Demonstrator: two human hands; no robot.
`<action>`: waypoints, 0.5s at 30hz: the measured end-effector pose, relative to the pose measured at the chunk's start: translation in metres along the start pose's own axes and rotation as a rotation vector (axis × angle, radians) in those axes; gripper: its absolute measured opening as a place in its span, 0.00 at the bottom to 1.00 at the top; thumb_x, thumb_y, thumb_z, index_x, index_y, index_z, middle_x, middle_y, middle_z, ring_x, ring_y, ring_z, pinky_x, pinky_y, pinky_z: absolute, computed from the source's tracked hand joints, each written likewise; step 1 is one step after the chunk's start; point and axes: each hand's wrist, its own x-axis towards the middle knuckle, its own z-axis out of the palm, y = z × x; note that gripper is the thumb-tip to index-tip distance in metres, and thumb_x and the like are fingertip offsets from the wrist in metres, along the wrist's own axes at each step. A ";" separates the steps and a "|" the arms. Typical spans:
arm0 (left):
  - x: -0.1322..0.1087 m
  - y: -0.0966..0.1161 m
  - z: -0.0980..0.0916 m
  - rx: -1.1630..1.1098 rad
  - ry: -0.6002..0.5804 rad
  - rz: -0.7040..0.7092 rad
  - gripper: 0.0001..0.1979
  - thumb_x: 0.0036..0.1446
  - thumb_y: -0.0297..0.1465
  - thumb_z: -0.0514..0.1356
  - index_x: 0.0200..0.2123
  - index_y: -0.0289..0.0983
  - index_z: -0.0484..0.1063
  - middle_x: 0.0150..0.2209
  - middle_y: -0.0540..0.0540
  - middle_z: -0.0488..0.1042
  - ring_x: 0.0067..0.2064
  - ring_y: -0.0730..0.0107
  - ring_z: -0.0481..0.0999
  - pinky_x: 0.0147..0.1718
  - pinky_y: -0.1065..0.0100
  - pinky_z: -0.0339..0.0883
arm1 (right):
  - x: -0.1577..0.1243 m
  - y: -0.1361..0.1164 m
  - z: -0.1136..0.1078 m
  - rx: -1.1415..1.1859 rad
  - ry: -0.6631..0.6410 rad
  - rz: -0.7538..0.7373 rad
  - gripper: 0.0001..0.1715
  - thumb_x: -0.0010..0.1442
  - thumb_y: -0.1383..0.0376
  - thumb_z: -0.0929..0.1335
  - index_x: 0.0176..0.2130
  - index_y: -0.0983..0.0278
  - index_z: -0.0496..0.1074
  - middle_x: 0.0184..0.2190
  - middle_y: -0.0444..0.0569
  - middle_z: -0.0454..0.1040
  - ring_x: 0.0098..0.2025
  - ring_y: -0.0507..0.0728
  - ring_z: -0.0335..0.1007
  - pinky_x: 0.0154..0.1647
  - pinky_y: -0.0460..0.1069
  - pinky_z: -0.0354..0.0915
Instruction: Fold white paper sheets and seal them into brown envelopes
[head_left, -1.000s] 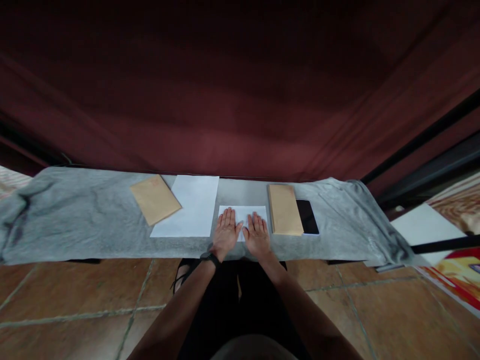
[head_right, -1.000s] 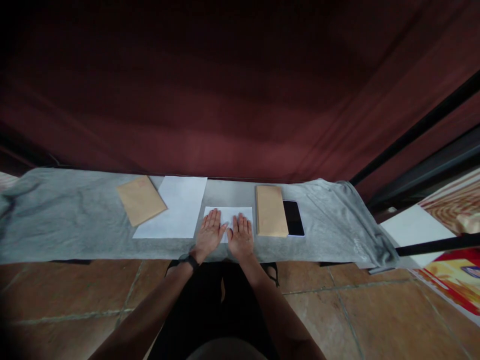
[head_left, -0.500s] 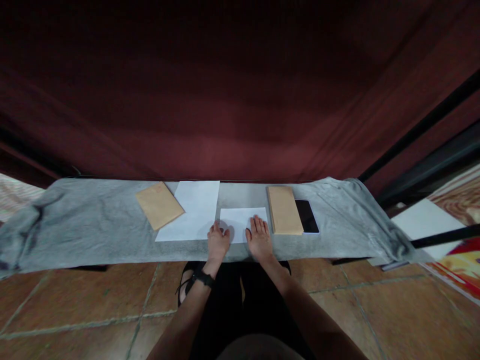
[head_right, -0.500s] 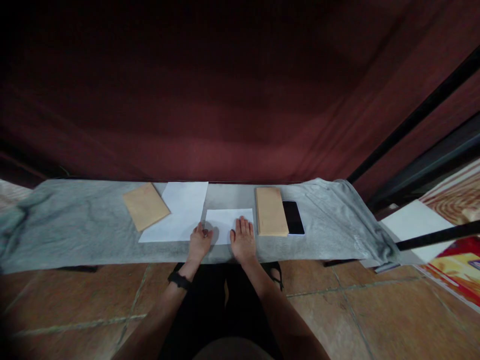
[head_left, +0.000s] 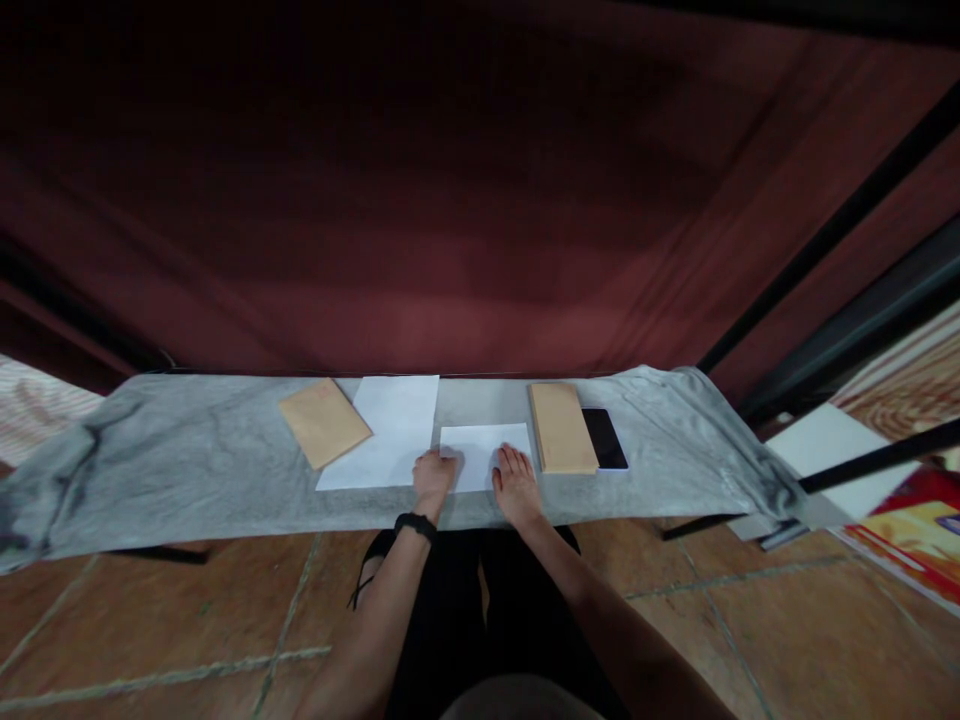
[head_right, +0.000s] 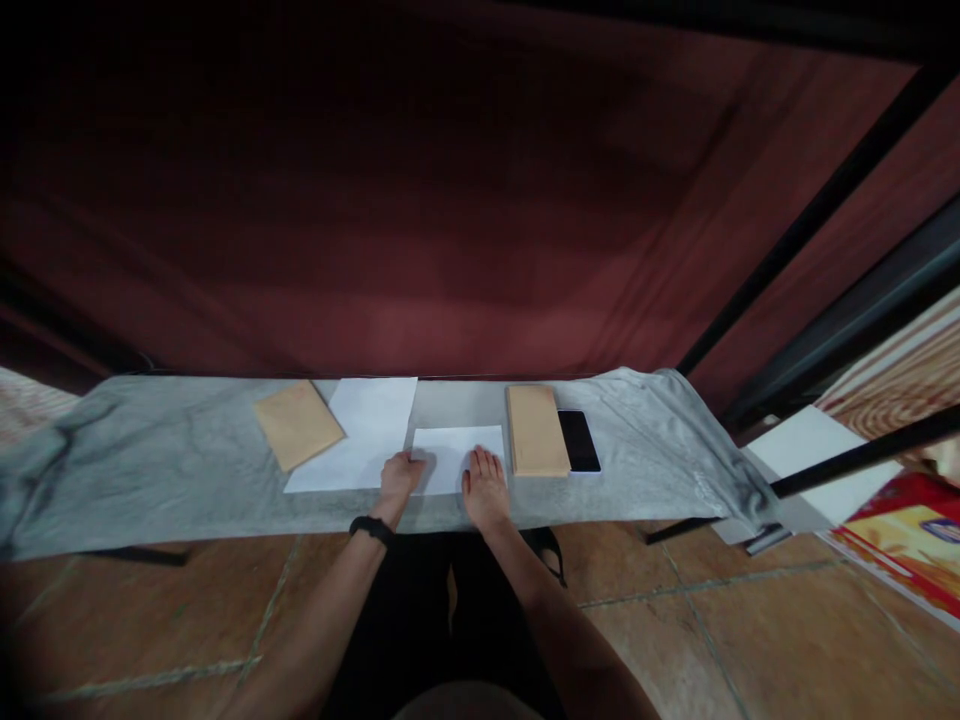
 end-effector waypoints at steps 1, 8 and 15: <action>0.001 0.000 -0.001 -0.022 -0.005 0.000 0.13 0.46 0.29 0.63 0.37 0.33 0.79 0.37 0.34 0.81 0.46 0.45 0.81 0.42 0.59 0.70 | -0.001 0.000 0.000 0.004 0.004 -0.001 0.27 0.70 0.66 0.59 0.65 0.72 0.64 0.66 0.59 0.64 0.69 0.61 0.56 0.70 0.59 0.52; -0.014 0.001 -0.006 -0.212 0.040 0.142 0.04 0.49 0.28 0.60 0.28 0.37 0.75 0.21 0.48 0.74 0.30 0.61 0.78 0.28 0.69 0.66 | -0.003 0.004 0.001 0.035 0.019 -0.020 0.27 0.69 0.67 0.61 0.65 0.70 0.65 0.66 0.59 0.65 0.68 0.61 0.58 0.70 0.59 0.53; -0.030 0.028 -0.049 -0.314 0.229 0.351 0.10 0.63 0.35 0.54 0.37 0.38 0.72 0.30 0.49 0.74 0.34 0.65 0.75 0.36 0.68 0.68 | -0.004 0.019 -0.001 0.333 0.148 0.081 0.31 0.68 0.67 0.58 0.68 0.65 0.59 0.65 0.56 0.66 0.67 0.58 0.61 0.67 0.58 0.61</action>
